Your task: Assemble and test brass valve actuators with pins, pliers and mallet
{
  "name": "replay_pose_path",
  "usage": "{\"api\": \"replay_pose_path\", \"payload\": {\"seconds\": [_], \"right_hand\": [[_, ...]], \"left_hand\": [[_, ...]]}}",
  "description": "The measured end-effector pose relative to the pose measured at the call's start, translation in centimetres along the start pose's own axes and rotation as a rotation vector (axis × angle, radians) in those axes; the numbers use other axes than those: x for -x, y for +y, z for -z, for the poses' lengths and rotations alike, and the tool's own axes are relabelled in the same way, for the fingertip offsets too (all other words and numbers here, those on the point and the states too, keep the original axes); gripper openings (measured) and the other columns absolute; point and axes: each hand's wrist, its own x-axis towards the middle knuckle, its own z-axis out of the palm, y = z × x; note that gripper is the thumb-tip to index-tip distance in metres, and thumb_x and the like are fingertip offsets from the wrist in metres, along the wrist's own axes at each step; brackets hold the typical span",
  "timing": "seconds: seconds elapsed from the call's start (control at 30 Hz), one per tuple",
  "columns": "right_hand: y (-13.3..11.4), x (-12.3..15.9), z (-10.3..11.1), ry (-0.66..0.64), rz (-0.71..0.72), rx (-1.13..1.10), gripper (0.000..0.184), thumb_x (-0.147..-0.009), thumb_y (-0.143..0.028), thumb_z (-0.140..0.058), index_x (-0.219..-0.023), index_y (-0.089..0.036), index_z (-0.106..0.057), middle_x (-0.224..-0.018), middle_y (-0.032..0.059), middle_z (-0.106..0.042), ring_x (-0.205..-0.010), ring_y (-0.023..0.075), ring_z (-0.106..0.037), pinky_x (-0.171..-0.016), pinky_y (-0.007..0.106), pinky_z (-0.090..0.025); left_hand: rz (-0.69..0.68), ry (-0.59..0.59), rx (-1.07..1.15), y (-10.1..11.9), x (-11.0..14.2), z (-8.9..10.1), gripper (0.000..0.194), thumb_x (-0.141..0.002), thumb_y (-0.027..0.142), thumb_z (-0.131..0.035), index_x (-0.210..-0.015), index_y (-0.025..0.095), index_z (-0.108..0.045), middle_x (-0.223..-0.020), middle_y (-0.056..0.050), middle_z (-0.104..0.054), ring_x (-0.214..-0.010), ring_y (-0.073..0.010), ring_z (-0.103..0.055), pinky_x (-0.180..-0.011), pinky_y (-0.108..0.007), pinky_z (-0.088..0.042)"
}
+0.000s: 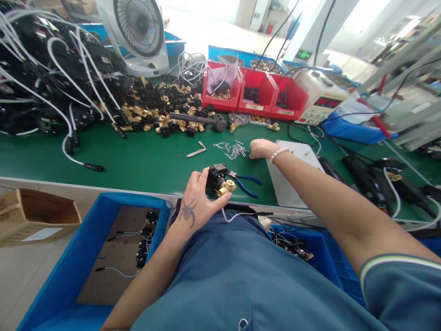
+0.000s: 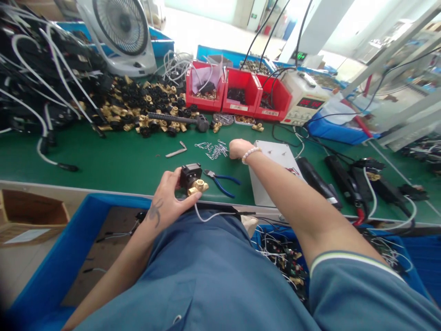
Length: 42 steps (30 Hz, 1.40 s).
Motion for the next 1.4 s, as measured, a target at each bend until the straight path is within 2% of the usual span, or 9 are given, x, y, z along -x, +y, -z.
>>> {"api": "replay_pose_path", "payload": {"seconds": [0.1, 0.17, 0.27, 0.37, 0.53, 0.73, 1.17, 1.27, 1.4], "right_hand": [[-0.6, 1.2, 0.6, 0.066, -0.048, -0.016, 0.023, -0.085, -0.015, -0.064, -0.103, -0.004, -0.074, -0.099, 0.0198, -0.073, -0.103, 0.0276, -0.069, -0.087, 0.030, -0.055], [-1.1, 3.0, 1.2, 0.129, 0.004, -0.111, 0.028, -0.094, -0.017, -0.055, -0.114, -0.006, -0.071, -0.101, 0.0155, -0.073, -0.100, 0.0221, -0.069, -0.088, 0.029, -0.054], [-1.9, 7.3, 2.0, 0.172, 0.268, -0.543, 0.025, -0.098, -0.026, -0.056, -0.110, -0.011, -0.072, -0.084, 0.0056, -0.071, -0.074, 0.0134, -0.066, -0.073, 0.025, -0.055], [-2.7, 12.2, 2.5, 0.165, 0.556, -0.844, 0.021, -0.097, -0.029, -0.059, -0.104, -0.016, -0.073, -0.083, 0.0030, -0.071, -0.072, 0.0118, -0.065, -0.070, 0.025, -0.054], [-3.6, 17.1, 2.9, 0.274, 0.688, -0.835, 0.014, -0.096, -0.027, -0.059, -0.095, -0.022, -0.071, -0.085, 0.0008, -0.071, -0.076, 0.0144, -0.066, -0.072, 0.028, -0.055], [-3.9, 18.4, 3.5, 0.498, 0.726, -0.588, 0.019, -0.097, -0.023, -0.056, -0.091, -0.025, -0.074, -0.094, 0.0029, -0.071, -0.085, 0.0175, -0.066, -0.079, 0.032, -0.054], [-4.4, 19.3, 3.7, 0.560, 0.851, -0.409, 0.025, -0.101, -0.017, -0.048, -0.090, -0.024, -0.069, -0.096, 0.0036, -0.067, -0.081, 0.0154, -0.062, -0.073, 0.027, -0.052], [-4.6, 19.1, 3.2, 0.611, 0.871, -0.393, 0.023, -0.101, -0.015, -0.048, -0.092, -0.023, -0.068, -0.098, 0.0034, -0.066, -0.084, 0.0148, -0.063, -0.077, 0.026, -0.052], [-4.8, 18.2, 2.0, 0.566, 0.881, -0.482, 0.021, -0.098, -0.011, -0.051, -0.091, -0.019, -0.069, -0.094, 0.0046, -0.067, -0.085, 0.0145, -0.064, -0.075, 0.025, -0.053]], "left_hand": [[-0.013, 0.036, 0.028, -0.2, 0.3, -0.2, 0.070, -0.075, 0.045, -0.078, -0.135, 0.017, -0.053, -0.104, -0.005, -0.054, -0.099, -0.0240, -0.062, -0.094, -0.042, -0.055], [-0.036, 0.082, 0.030, -0.1, 0.6, -0.2, 0.071, -0.074, 0.043, -0.078, -0.135, 0.018, -0.053, -0.103, -0.005, -0.054, -0.098, -0.0227, -0.061, -0.092, -0.040, -0.055], [-0.093, 0.148, 0.015, 0.5, 1.0, 0.0, 0.069, -0.075, 0.041, -0.078, -0.136, 0.020, -0.053, -0.102, -0.003, -0.053, -0.097, -0.0207, -0.059, -0.090, -0.038, -0.054], [-0.159, 0.190, 0.007, 1.6, 1.3, 0.7, 0.068, -0.078, 0.041, -0.076, -0.138, 0.021, -0.053, -0.104, -0.004, -0.053, -0.098, -0.0199, -0.057, -0.091, -0.037, -0.053], [-0.246, 0.245, 0.009, 3.4, 2.0, 1.8, 0.071, -0.079, 0.045, -0.074, -0.142, 0.021, -0.052, -0.105, -0.004, -0.051, -0.097, -0.0197, -0.055, -0.083, -0.035, -0.055], [-0.272, 0.226, 0.016, 4.6, 2.6, 2.8, 0.071, -0.078, 0.043, -0.075, -0.141, 0.018, -0.053, -0.103, -0.005, -0.050, -0.095, -0.0188, -0.055, -0.080, -0.034, -0.057], [-0.273, 0.158, 0.009, 5.2, 2.7, 3.6, 0.074, -0.075, 0.047, -0.078, -0.141, 0.025, -0.053, -0.105, -0.005, -0.051, -0.099, -0.0219, -0.057, -0.086, -0.039, -0.058], [-0.282, 0.143, 0.001, 5.1, 2.5, 3.8, 0.073, -0.075, 0.046, -0.078, -0.140, 0.024, -0.053, -0.105, -0.006, -0.052, -0.099, -0.0218, -0.057, -0.086, -0.038, -0.058], [-0.256, 0.140, 0.013, 4.1, 2.3, 3.1, 0.073, -0.074, 0.044, -0.079, -0.139, 0.025, -0.055, -0.104, -0.005, -0.053, -0.098, -0.0215, -0.057, -0.086, -0.038, -0.058]]}}
